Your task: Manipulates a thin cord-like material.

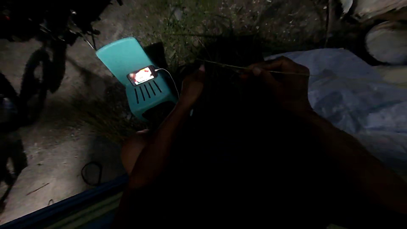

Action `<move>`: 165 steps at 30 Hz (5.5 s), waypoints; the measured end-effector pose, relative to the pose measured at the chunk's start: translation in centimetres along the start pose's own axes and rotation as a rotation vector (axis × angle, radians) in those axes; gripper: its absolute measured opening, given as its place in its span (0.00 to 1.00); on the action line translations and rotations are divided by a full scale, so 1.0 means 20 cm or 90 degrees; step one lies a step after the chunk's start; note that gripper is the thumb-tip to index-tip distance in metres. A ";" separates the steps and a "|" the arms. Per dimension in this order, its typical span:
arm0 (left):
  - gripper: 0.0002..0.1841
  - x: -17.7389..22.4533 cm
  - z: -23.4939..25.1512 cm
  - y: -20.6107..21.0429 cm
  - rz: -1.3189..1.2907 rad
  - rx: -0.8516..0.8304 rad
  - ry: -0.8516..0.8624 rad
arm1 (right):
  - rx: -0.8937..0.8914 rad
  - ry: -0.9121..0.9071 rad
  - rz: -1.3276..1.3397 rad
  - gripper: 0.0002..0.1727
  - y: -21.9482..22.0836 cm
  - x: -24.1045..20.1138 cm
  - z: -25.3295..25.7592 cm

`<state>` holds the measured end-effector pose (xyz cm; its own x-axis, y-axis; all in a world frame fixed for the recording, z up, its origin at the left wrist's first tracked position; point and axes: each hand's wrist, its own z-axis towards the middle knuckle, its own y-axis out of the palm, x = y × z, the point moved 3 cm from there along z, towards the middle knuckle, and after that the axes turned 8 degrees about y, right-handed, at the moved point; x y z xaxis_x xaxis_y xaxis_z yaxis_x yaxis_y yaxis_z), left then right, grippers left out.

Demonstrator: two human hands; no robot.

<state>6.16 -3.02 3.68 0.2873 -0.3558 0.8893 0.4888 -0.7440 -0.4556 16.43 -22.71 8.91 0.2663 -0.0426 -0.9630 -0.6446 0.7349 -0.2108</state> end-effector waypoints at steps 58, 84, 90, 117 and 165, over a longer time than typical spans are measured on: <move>0.30 0.04 -0.40 -0.38 -0.256 0.298 0.085 | -0.352 0.075 -0.381 0.18 0.31 -0.33 0.00; 0.16 -0.11 -0.56 -0.47 -0.489 0.148 0.071 | -0.479 0.117 -0.353 0.18 0.26 -0.26 -0.12; 0.15 -0.04 -0.33 -0.41 -0.476 0.049 0.100 | -0.466 0.108 -0.338 0.18 0.18 -0.24 0.07; 0.15 -0.03 -0.03 -0.33 -0.457 0.077 0.074 | -0.438 0.005 -0.346 0.17 0.14 -0.15 0.36; 0.17 -0.01 -0.27 0.01 -0.510 -0.094 0.058 | -0.457 0.130 -0.428 0.14 0.02 -0.06 0.13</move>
<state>1.74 -6.09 3.62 -0.1740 0.2753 0.9455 0.4018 -0.8567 0.3235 17.69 -20.48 10.47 0.6494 -0.4630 -0.6032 -0.7033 -0.0640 -0.7080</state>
